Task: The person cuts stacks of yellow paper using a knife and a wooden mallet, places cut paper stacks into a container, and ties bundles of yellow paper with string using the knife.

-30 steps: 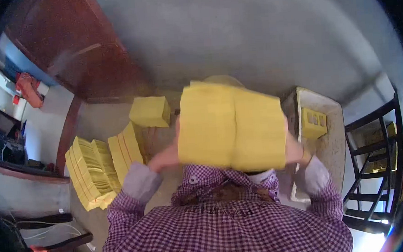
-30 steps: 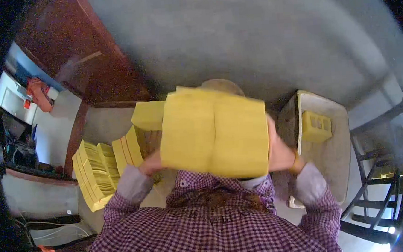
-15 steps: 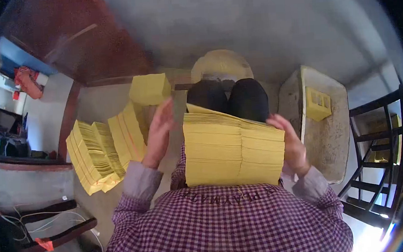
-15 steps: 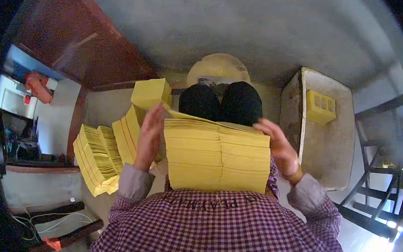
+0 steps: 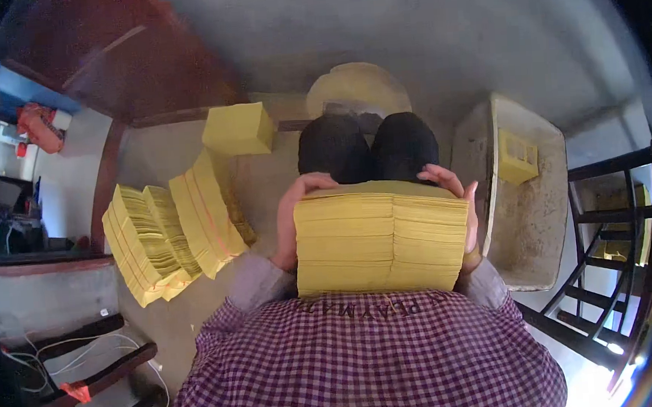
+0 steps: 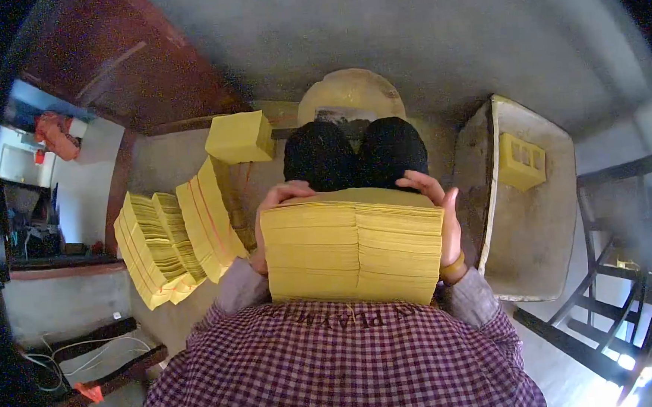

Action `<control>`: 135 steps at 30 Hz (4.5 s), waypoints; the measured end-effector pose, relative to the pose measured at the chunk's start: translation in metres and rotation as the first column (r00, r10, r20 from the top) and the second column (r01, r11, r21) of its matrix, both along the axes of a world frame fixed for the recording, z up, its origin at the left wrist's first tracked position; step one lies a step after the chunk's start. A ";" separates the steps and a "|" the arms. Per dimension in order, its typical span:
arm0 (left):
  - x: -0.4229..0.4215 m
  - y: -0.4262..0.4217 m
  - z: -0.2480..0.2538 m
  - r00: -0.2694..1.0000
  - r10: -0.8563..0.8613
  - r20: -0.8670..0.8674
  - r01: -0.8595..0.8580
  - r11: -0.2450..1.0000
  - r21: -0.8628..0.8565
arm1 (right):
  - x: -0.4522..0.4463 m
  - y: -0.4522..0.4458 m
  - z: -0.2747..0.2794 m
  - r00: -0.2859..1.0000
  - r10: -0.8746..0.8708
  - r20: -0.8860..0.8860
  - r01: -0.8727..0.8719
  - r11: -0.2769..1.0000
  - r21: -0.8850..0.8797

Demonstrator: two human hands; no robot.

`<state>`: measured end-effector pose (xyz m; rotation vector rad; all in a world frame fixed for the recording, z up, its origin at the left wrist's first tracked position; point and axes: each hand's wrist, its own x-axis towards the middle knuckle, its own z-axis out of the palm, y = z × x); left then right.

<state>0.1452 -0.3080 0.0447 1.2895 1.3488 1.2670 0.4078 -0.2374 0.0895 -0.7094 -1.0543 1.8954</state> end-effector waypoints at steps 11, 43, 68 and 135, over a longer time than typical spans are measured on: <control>0.019 -0.003 0.003 0.923 0.020 0.384 -0.040 0.998 0.044 | -0.001 -0.012 -0.019 0.986 -0.128 -0.104 0.125 0.991 -0.035; 0.016 0.048 0.138 0.500 -0.167 -0.850 0.340 0.940 0.016 | -0.045 0.056 0.108 0.549 -0.291 0.783 -0.776 0.170 0.607; 0.023 0.038 0.089 0.763 -0.400 -0.507 0.403 0.908 -0.111 | -0.028 0.041 0.054 0.654 0.263 0.709 -0.670 0.637 0.381; 0.010 0.067 0.089 0.737 0.049 0.674 0.104 0.978 -0.184 | -0.064 0.071 0.080 0.954 0.236 0.185 -0.251 0.966 0.066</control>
